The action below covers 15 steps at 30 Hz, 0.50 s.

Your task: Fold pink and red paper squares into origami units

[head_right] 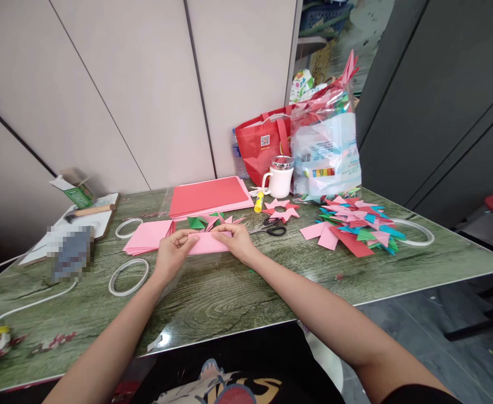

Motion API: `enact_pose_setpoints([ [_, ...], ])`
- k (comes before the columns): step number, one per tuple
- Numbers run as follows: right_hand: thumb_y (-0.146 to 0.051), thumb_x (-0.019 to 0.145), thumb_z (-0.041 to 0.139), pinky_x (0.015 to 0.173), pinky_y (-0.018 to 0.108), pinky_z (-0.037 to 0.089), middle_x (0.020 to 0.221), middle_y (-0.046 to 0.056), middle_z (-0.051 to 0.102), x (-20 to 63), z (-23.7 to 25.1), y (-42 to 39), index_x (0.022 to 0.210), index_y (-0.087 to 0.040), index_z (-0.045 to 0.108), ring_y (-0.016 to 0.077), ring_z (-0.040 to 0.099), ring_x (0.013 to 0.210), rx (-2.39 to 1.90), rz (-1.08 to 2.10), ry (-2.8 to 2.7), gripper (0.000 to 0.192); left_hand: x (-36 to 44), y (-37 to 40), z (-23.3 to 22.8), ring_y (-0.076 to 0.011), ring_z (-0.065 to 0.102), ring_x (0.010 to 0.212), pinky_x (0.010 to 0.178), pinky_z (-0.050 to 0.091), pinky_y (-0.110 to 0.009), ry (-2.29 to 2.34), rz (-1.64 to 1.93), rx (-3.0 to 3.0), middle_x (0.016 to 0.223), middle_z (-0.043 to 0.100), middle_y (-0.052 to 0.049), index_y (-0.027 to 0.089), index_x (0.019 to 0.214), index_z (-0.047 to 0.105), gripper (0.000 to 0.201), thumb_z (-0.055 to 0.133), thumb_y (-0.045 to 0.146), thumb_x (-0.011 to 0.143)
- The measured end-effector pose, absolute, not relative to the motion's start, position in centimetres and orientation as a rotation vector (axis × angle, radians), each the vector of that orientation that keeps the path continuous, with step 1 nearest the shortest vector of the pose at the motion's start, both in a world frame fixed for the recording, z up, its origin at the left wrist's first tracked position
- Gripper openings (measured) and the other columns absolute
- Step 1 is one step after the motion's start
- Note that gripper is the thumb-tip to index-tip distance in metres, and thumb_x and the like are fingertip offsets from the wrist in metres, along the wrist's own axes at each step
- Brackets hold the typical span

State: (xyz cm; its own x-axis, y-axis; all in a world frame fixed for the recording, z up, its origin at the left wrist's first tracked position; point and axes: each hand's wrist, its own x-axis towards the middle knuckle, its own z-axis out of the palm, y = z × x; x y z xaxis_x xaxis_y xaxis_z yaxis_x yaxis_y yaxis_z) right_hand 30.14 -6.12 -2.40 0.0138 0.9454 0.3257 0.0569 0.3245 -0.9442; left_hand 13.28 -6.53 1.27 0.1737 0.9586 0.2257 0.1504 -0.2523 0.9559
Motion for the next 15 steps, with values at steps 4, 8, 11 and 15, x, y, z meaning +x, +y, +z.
enact_pose_setpoints([
  [4,-0.035,0.066,0.064,0.073,0.03,0.044,0.08,0.003,0.068,30.14,-2.41,-6.09,0.075,-0.017,0.069,0.0182,0.06,0.075,-1.017,0.914,-1.373,0.021,13.3,-6.6,1.39,-0.0118,0.053,0.052,0.048,0.037,-0.02,1.091,1.174,1.591,0.061,0.065,-0.003,0.012,0.082,0.065,0.031,0.066,0.037,0.063],
  [8,-0.036,0.065,0.065,0.072,0.031,0.044,0.078,0.004,0.068,30.13,-2.3,-6.14,0.074,-0.017,0.069,0.0183,0.059,0.075,-1.037,0.906,-1.365,0.021,13.31,-6.6,1.41,-0.0121,0.054,0.053,0.048,0.037,-0.02,1.073,1.173,1.581,0.062,0.065,-0.003,0.012,0.082,0.065,0.032,0.066,0.038,0.062],
  [11,-0.036,0.064,0.065,0.072,0.031,0.045,0.078,0.003,0.068,30.11,-2.26,-6.2,0.073,-0.017,0.069,0.0184,0.06,0.074,-1.04,0.906,-1.356,0.021,13.3,-6.55,1.31,-0.0124,0.054,0.053,0.048,0.037,-0.021,1.063,1.173,1.578,0.062,0.065,-0.003,0.013,0.082,0.065,0.031,0.066,0.037,0.062],
  [15,-0.037,0.063,0.065,0.071,0.031,0.045,0.078,0.004,0.069,30.08,-2.24,-6.25,0.073,-0.017,0.069,0.0184,0.06,0.073,-1.044,0.911,-1.34,0.022,13.28,-6.5,1.19,-0.0126,0.054,0.053,0.049,0.037,-0.021,1.053,1.169,1.577,0.062,0.065,-0.003,0.013,0.083,0.065,0.03,0.065,0.036,0.064],
])
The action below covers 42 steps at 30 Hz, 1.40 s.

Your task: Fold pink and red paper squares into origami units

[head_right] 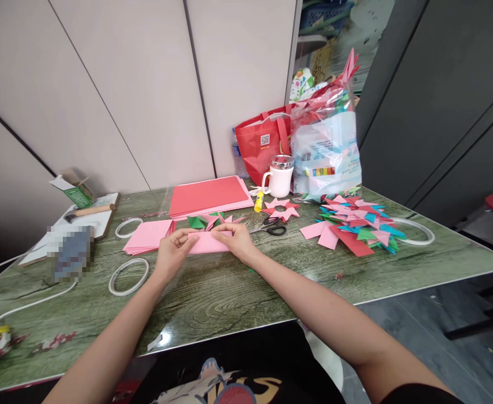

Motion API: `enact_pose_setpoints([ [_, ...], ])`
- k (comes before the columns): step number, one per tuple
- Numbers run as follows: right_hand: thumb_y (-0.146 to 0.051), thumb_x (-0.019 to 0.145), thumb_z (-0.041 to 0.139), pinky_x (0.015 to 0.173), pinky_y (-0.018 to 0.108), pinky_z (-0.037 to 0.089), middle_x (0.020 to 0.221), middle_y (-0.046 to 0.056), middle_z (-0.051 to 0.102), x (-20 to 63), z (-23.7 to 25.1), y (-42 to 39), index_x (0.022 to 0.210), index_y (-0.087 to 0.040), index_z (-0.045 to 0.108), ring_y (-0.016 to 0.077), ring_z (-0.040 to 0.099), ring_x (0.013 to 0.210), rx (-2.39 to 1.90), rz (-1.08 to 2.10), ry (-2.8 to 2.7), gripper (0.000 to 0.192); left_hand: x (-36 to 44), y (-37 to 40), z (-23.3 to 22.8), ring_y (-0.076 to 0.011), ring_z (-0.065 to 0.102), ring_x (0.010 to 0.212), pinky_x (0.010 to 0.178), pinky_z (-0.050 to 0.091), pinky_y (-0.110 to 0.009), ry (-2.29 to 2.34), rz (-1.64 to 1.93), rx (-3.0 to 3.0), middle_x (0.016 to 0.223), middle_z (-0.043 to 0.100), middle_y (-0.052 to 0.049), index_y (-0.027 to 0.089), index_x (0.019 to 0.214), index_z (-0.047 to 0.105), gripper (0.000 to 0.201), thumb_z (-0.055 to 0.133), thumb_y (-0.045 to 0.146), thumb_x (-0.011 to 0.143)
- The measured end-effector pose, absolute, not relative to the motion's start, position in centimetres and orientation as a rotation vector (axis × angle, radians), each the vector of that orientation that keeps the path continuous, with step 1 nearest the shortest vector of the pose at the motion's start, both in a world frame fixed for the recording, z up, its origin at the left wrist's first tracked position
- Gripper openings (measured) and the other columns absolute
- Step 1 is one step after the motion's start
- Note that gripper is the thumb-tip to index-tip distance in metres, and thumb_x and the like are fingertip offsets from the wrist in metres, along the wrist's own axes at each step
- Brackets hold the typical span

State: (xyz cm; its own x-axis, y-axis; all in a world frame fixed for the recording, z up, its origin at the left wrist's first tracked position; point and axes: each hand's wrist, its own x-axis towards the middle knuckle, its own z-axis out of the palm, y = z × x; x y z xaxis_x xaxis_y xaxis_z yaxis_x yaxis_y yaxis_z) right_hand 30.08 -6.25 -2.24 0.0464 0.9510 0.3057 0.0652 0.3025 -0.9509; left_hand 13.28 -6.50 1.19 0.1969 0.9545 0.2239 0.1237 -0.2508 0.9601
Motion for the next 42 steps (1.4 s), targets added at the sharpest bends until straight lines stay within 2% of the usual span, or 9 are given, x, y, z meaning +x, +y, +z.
enact_pose_setpoints([
  [13,-0.038,0.062,0.066,0.069,0.03,0.045,0.077,0.003,0.069,30.07,-2.19,-6.3,0.073,-0.017,0.07,0.0177,0.059,0.071,-1.048,0.924,-1.318,0.024,13.25,-6.45,1.15,-0.0119,0.053,0.053,0.048,0.036,-0.02,1.067,1.181,1.603,0.062,0.065,-0.002,0.013,0.083,0.066,0.029,0.064,0.035,0.065],
  [18,-0.038,0.063,0.066,0.068,0.03,0.045,0.077,0.003,0.068,30.1,-2.18,-6.31,0.073,-0.017,0.069,0.0178,0.059,0.071,-1.038,0.914,-1.329,0.023,13.22,-6.28,1.01,-0.0128,0.057,0.057,0.052,0.041,-0.021,1.034,1.17,1.533,0.065,0.066,-0.003,0.012,0.083,0.065,0.032,0.066,0.037,0.063],
  [23,-0.037,0.065,0.065,0.066,0.029,0.044,0.076,0.003,0.067,30.15,-2.15,-6.37,0.074,-0.017,0.068,0.0172,0.059,0.07,-0.984,0.905,-1.342,0.022,13.34,-6.28,0.8,-0.0161,0.061,0.067,0.064,0.051,-0.03,0.92,1.066,1.342,0.076,0.068,-0.006,0.011,0.085,0.061,0.038,0.074,0.03,0.055],
  [28,-0.037,0.065,0.065,0.065,0.029,0.044,0.076,0.003,0.067,30.09,-1.99,-6.46,0.073,-0.016,0.068,0.0172,0.059,0.069,-0.988,0.905,-1.348,0.022,13.68,-6.64,0.73,-0.0192,0.063,0.071,0.068,0.053,-0.037,0.953,0.991,1.319,0.082,0.068,-0.008,0.009,0.087,0.064,0.044,0.077,0.025,0.048],
  [38,-0.037,0.064,0.065,0.066,0.029,0.045,0.077,0.004,0.067,29.78,-1.84,-6.51,0.073,-0.015,0.067,0.0175,0.059,0.071,-0.991,0.893,-1.288,0.024,13.66,-6.51,0.5,-0.0206,0.064,0.062,0.06,0.055,-0.038,0.921,0.976,1.304,0.076,0.069,-0.007,0.008,0.086,0.065,0.046,0.077,0.032,0.049],
  [42,-0.036,0.064,0.066,0.067,0.028,0.044,0.074,0.003,0.066,30.19,-1.69,-6.34,0.072,-0.014,0.066,0.0164,0.058,0.069,-0.984,0.928,-1.296,0.023,13.47,-6.41,0.73,-0.0205,0.064,0.069,0.064,0.054,-0.036,0.905,0.967,1.413,0.083,0.069,-0.007,0.01,0.1,0.061,0.052,0.074,0.032,0.054],
])
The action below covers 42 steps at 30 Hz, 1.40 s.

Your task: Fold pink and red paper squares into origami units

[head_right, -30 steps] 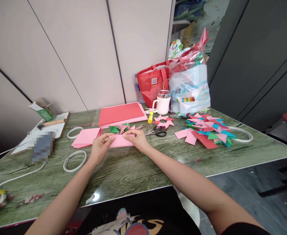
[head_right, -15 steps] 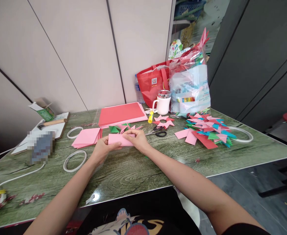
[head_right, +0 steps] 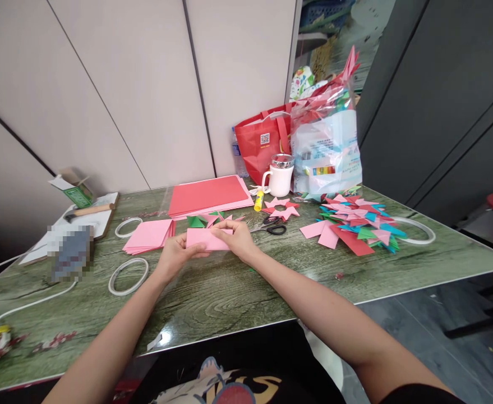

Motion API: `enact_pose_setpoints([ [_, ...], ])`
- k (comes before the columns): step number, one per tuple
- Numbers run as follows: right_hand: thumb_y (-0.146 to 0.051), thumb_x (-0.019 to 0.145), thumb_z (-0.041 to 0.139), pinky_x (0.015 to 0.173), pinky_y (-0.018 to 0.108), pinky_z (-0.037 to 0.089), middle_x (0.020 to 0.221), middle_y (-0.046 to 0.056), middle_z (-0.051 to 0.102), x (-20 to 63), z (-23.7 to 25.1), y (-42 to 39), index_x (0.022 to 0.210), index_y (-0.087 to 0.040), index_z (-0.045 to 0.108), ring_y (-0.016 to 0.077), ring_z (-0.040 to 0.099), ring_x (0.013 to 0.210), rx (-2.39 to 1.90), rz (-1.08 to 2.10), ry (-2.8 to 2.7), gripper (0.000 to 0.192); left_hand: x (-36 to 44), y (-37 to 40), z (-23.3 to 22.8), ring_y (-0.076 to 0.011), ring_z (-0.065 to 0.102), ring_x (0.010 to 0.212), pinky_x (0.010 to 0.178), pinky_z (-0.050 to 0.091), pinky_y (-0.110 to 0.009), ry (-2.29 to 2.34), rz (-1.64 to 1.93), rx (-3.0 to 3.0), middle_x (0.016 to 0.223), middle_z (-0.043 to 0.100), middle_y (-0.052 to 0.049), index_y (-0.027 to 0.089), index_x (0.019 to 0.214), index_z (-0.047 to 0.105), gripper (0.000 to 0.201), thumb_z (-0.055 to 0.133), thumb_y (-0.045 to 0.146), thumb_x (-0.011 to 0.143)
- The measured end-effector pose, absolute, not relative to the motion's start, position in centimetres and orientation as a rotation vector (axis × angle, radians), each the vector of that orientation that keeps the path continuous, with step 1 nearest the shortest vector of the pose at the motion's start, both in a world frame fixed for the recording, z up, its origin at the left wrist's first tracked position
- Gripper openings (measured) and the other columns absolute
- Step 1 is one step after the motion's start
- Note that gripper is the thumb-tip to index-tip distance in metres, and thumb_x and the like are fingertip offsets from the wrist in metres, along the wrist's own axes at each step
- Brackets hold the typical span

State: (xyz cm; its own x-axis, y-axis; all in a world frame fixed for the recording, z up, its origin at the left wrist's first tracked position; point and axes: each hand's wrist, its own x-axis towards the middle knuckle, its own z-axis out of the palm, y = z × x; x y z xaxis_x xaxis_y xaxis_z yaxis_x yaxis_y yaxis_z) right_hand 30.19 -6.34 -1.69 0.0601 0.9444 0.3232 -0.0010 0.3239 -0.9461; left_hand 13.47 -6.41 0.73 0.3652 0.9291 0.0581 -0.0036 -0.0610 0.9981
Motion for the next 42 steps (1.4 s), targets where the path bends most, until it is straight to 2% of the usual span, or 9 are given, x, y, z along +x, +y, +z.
enact_pose_setpoints([
  [4,-0.033,0.063,0.067,0.069,0.028,0.043,0.072,0.002,0.067,30.6,-1.5,-6.2,0.07,-0.015,0.067,0.0158,0.059,0.069,-0.999,0.964,-1.3,0.02,13.0,-6.3,1.4,-0.0211,0.063,0.088,0.075,0.051,-0.033,0.775,1.019,1.586,0.1,0.066,-0.009,0.018,0.126,0.043,0.063,0.065,0.03,0.068],
  [7,-0.032,0.063,0.067,0.072,0.029,0.043,0.073,0.003,0.067,30.5,-1.4,-6.3,0.07,-0.015,0.067,0.0166,0.06,0.07,-1.016,0.953,-1.332,0.018,12.6,-6.2,1.8,-0.0226,0.056,0.103,0.087,0.044,-0.035,0.768,0.983,1.759,0.111,0.062,-0.01,0.018,0.116,0.055,0.045,0.06,0.029,0.073],
  [10,-0.031,0.063,0.067,0.075,0.031,0.043,0.075,0.004,0.068,30.4,-1.5,-6.4,0.07,-0.015,0.068,0.0181,0.061,0.075,-1.005,0.947,-1.373,0.017,12.4,-6.1,1.7,-0.0224,0.056,0.104,0.093,0.039,-0.035,0.819,0.911,1.884,0.106,0.065,-0.008,0.018,0.098,0.066,0.027,0.058,0.028,0.075],
  [17,-0.032,0.065,0.066,0.078,0.032,0.043,0.081,0.005,0.068,30.3,-1.7,-6.2,0.075,-0.016,0.066,0.0181,0.06,0.08,-0.992,0.924,-1.395,0.02,12.4,-5.7,0.8,-0.0212,0.057,0.102,0.092,0.039,-0.033,0.885,0.926,1.914,0.105,0.065,-0.005,0.019,0.099,0.066,0.027,0.054,0.027,0.077],
  [20,-0.031,0.061,0.069,0.077,0.03,0.045,0.09,0.004,0.065,30.3,-1.5,-6.3,0.089,-0.017,0.062,0.0167,0.059,0.083,-0.97,0.966,-1.336,0.033,12.4,-5.6,0.6,-0.021,0.058,0.101,0.092,0.039,-0.033,0.926,0.997,1.905,0.105,0.065,-0.005,0.019,0.099,0.066,0.027,0.055,0.027,0.076],
  [24,-0.026,0.048,0.077,0.062,0.027,0.048,0.083,0.001,0.063,30.1,-1.2,-6.6,0.105,-0.019,0.051,0.0154,0.059,0.072,-0.926,1.221,-1.234,0.063,12.4,-5.5,0.5,-0.0209,0.06,0.097,0.089,0.042,-0.033,1.003,1.112,1.861,0.104,0.065,-0.006,0.017,0.098,0.066,0.027,0.056,0.027,0.075],
  [26,-0.024,0.044,0.078,0.059,0.026,0.049,0.082,0.001,0.062,29.9,-1.2,-6.7,0.105,-0.019,0.05,0.015,0.058,0.071,-0.9,1.281,-1.23,0.067,12.4,-5.5,0.5,-0.0207,0.06,0.097,0.088,0.043,-0.032,1.016,1.152,1.831,0.104,0.065,-0.006,0.017,0.098,0.066,0.027,0.056,0.027,0.075],
  [32,-0.023,0.046,0.077,0.058,0.026,0.05,0.073,0.0,0.062,29.4,-1.6,-6.8,0.092,-0.014,0.056,0.0127,0.056,0.061,-0.921,1.34,-1.187,0.051,12.5,-5.5,0.5,-0.02,0.059,0.1,0.092,0.041,-0.033,0.995,1.193,1.839,0.103,0.065,-0.005,0.018,0.097,0.067,0.026,0.056,0.025,0.074],
  [42,-0.024,0.043,0.078,0.061,0.03,0.054,0.076,0.002,0.064,29.2,-1.4,-7.1,0.084,-0.012,0.06,0.0151,0.059,0.066,-0.916,1.425,-1.089,0.047,12.8,-5.9,0.5,-0.0196,0.059,0.099,0.092,0.042,-0.032,0.985,1.185,1.867,0.103,0.066,-0.005,0.018,0.096,0.067,0.025,0.056,0.025,0.075],
])
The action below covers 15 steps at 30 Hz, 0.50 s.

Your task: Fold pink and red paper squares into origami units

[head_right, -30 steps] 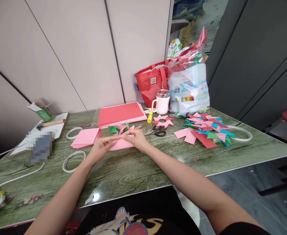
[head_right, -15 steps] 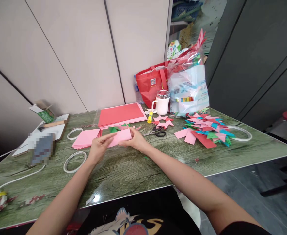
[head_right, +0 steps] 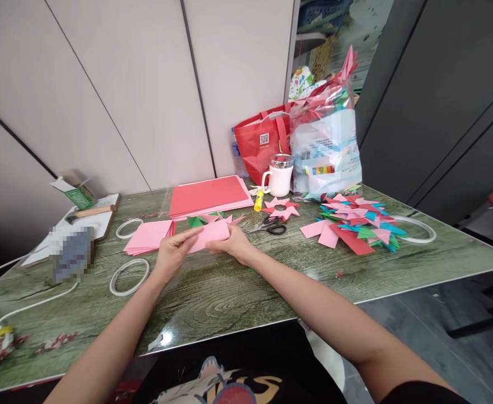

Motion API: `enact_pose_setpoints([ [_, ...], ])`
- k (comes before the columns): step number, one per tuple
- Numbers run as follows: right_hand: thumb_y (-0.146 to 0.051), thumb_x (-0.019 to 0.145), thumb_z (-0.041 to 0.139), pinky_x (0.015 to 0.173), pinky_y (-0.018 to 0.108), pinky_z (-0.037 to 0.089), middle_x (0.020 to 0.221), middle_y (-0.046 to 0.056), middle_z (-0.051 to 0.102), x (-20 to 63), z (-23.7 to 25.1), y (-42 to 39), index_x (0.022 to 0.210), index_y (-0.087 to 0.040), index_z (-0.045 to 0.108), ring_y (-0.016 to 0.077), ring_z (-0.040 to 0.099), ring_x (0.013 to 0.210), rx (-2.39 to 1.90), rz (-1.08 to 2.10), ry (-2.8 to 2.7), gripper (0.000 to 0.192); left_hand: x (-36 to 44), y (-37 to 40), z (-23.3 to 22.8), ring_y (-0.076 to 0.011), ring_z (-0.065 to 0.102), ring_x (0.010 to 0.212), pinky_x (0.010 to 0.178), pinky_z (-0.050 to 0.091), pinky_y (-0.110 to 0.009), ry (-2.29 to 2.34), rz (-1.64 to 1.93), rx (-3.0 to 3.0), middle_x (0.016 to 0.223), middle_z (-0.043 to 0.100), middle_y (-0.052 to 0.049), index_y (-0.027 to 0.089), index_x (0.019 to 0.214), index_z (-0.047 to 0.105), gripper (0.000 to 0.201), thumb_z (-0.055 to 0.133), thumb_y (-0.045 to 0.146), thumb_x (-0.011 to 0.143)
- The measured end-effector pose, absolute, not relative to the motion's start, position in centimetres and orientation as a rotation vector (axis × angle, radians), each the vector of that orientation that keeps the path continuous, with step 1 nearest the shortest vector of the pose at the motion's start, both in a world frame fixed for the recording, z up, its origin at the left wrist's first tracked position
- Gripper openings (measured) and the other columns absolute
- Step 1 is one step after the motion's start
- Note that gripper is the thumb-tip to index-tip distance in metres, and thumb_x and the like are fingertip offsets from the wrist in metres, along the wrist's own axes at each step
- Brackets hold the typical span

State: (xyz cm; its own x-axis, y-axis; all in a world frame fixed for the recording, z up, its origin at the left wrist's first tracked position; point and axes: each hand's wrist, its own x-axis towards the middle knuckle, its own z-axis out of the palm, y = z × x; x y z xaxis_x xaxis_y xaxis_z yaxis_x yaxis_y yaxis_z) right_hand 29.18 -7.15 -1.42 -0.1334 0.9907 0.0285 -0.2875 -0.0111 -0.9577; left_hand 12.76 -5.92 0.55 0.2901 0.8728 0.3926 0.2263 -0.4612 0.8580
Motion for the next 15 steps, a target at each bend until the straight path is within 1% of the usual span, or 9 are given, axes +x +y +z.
enact_pose_setpoints([
  [4,-0.023,0.042,0.078,0.056,0.028,0.053,0.069,0.001,0.064,29.07,-1.42,-7.06,0.08,-0.013,0.061,0.0124,0.057,0.058,-0.9,1.376,-1.096,0.043,12.74,-5.78,0.3,-0.0213,0.059,0.099,0.091,0.043,-0.034,0.996,1.195,1.792,0.102,0.066,-0.005,0.018,0.099,0.066,0.028,0.057,0.028,0.074],
  [8,-0.025,0.042,0.078,0.055,0.026,0.052,0.068,0.001,0.065,29.25,-1.29,-6.94,0.077,-0.013,0.063,0.0117,0.057,0.056,-0.881,1.369,-1.111,0.041,12.76,-5.77,0.27,-0.0211,0.058,0.1,0.092,0.042,-0.035,1.0,1.199,1.755,0.103,0.066,-0.003,0.019,0.098,0.066,0.027,0.058,0.029,0.074],
  [12,-0.026,0.038,0.079,0.055,0.027,0.051,0.06,0.001,0.064,29.52,-1.17,-6.8,0.069,-0.011,0.065,0.0119,0.056,0.053,-0.913,1.328,-1.139,0.037,12.91,-6.02,0.53,-0.0201,0.058,0.102,0.094,0.04,-0.034,0.996,1.223,1.786,0.105,0.065,-0.005,0.018,0.098,0.066,0.027,0.057,0.028,0.074],
  [15,-0.027,0.039,0.08,0.056,0.028,0.051,0.062,0.001,0.065,29.59,-1.24,-6.67,0.071,-0.012,0.066,0.0131,0.057,0.054,-0.925,1.287,-1.111,0.038,12.89,-6.15,0.82,-0.0198,0.057,0.103,0.096,0.039,-0.034,1.006,1.227,1.835,0.106,0.064,-0.004,0.018,0.099,0.066,0.027,0.056,0.027,0.075],
])
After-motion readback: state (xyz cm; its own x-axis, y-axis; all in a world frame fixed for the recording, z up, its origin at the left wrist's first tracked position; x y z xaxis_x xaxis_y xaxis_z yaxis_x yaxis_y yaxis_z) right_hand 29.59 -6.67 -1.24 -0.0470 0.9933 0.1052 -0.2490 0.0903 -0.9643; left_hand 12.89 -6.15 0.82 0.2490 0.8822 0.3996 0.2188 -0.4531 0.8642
